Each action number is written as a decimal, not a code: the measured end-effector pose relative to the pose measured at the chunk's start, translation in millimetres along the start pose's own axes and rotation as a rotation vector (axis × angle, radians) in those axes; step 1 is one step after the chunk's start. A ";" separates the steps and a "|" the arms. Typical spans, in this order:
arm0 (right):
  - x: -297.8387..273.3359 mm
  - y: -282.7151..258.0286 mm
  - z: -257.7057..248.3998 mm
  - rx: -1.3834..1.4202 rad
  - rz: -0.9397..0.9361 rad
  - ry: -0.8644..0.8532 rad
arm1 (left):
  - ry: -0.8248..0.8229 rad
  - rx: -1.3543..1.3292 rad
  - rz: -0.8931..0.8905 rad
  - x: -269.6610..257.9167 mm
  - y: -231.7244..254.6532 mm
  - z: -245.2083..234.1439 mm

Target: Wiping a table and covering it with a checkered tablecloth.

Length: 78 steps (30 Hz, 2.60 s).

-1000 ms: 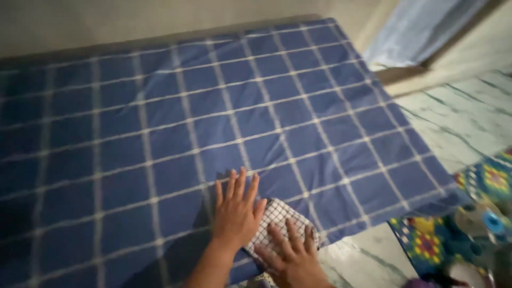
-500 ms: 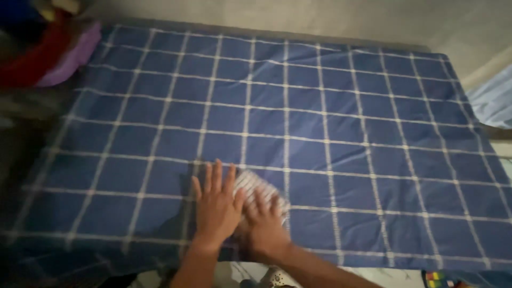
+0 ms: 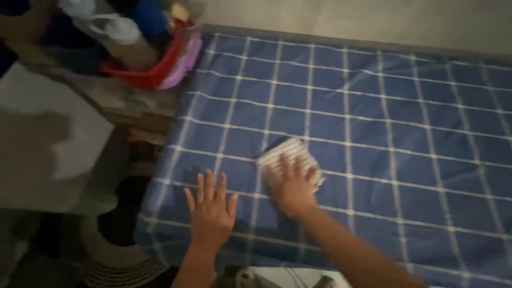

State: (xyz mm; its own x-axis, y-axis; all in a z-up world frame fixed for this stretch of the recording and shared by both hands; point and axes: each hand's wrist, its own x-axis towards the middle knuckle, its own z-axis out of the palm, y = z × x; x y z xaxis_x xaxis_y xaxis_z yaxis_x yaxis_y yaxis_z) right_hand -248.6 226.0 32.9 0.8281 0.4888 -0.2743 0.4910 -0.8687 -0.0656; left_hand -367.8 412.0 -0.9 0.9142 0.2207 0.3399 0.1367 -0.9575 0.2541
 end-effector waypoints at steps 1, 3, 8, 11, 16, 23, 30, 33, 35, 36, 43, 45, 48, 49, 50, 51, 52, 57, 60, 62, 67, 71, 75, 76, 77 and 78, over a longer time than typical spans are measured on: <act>-1.1 -33.6 -6.8 -0.022 -0.110 -0.034 | 0.024 0.022 -0.013 2.3 -14.7 -4.8; 2.3 -93.6 50.6 -0.102 -0.281 0.006 | 0.041 0.040 -0.033 4.8 -38.8 -13.9; -9.0 -174.2 47.2 -0.022 -0.675 -0.133 | -0.010 0.109 -0.142 2.5 -94.6 -36.8; 24.1 -177.3 24.4 -0.034 -0.551 -0.047 | -0.204 0.247 -0.356 -0.9 -125.5 -37.4; 63.4 -175.3 -1.3 0.140 -0.222 0.004 | -0.092 -0.143 -0.433 -9.7 -138.5 -31.0; 42.6 -213.4 -9.3 0.020 -0.336 -0.074 | -0.502 -0.705 -1.140 -35.5 -201.7 -7.9; 36.1 -224.0 -2.8 0.020 -0.356 -0.067 | -0.596 -0.958 -1.297 -12.8 -219.5 -44.1; 24.5 -226.0 4.2 0.040 -0.385 -0.091 | -0.668 -0.840 -1.263 -8.6 -222.2 -68.2; 21.2 -227.8 7.1 0.074 -0.401 -0.081 | -0.625 -0.848 -1.248 -10.5 -227.4 -73.9; 20.4 -229.6 7.7 0.099 -0.403 -0.053 | -0.511 -0.999 -1.240 -13.5 -231.3 -71.7; 8.0 -239.5 28.4 0.099 -0.537 -0.028 | -0.210 -1.381 -1.079 -31.8 -234.8 -59.6; 3.9 -241.3 29.9 0.118 -0.550 -0.020 | -0.272 -1.115 -1.132 -26.4 -226.7 -79.4; 3.5 -242.7 30.5 0.114 -0.574 -0.009 | -0.309 -0.723 -1.132 -30.3 -233.3 -84.6; 2.2 -243.1 30.4 0.094 -0.581 -0.021 | -0.302 -0.599 -1.101 -35.0 -238.1 -83.0; 1.8 -243.8 30.8 0.093 -0.582 -0.023 | -0.302 -0.599 -1.102 -35.0 -235.7 -89.2; 1.4 -243.6 31.9 0.095 -0.584 -0.032 | -0.337 -0.568 -1.138 -35.4 -232.6 -94.1; 1.0 -243.3 33.1 0.096 -0.587 -0.041 | -0.372 -0.535 -1.174 -35.9 -229.6 -98.9; 3.7 -240.4 50.3 0.058 -0.629 0.006 | -0.422 0.218 -1.013 -43.2 -229.2 -65.7; 4.6 -237.8 49.0 0.031 -0.687 0.040 | -0.217 -0.043 -0.839 -32.2 -228.7 -33.0; -2.7 -236.6 34.6 0.022 -0.713 0.079 | -0.110 -0.373 -0.723 -20.6 -214.1 -24.3; -11.9 -225.7 6.1 0.018 -0.548 -0.184 | -0.658 -1.059 -1.082 -10.2 -194.6 -30.7; -15.5 -208.7 11.6 -0.032 -0.487 -0.178 | -0.711 -0.975 -1.150 -34.2 -225.1 -17.2; -29.1 -205.1 6.4 0.048 -0.339 -0.194 | -0.842 -0.797 -0.881 -33.6 -236.6 -18.5; -32.3 -206.5 6.9 0.034 -0.344 -0.192 | -0.931 -0.749 -0.742 -30.6 -231.7 -25.1; -36.3 -205.3 6.7 0.039 -0.333 -0.192 | -0.940 -0.745 -0.733 -20.6 -216.2 -48.4; -40.6 -203.8 6.3 0.053 -0.346 -0.218 | -1.022 -0.382 -0.675 -10.8 -200.2 -71.9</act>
State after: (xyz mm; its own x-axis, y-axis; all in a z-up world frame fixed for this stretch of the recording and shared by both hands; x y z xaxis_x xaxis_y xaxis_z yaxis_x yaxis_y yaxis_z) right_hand -384.0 382.6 51.4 0.5372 0.7292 -0.4239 0.7109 -0.6619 -0.2376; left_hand -432.5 614.7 9.6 0.6062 0.2338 -0.7602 0.7228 -0.5607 0.4039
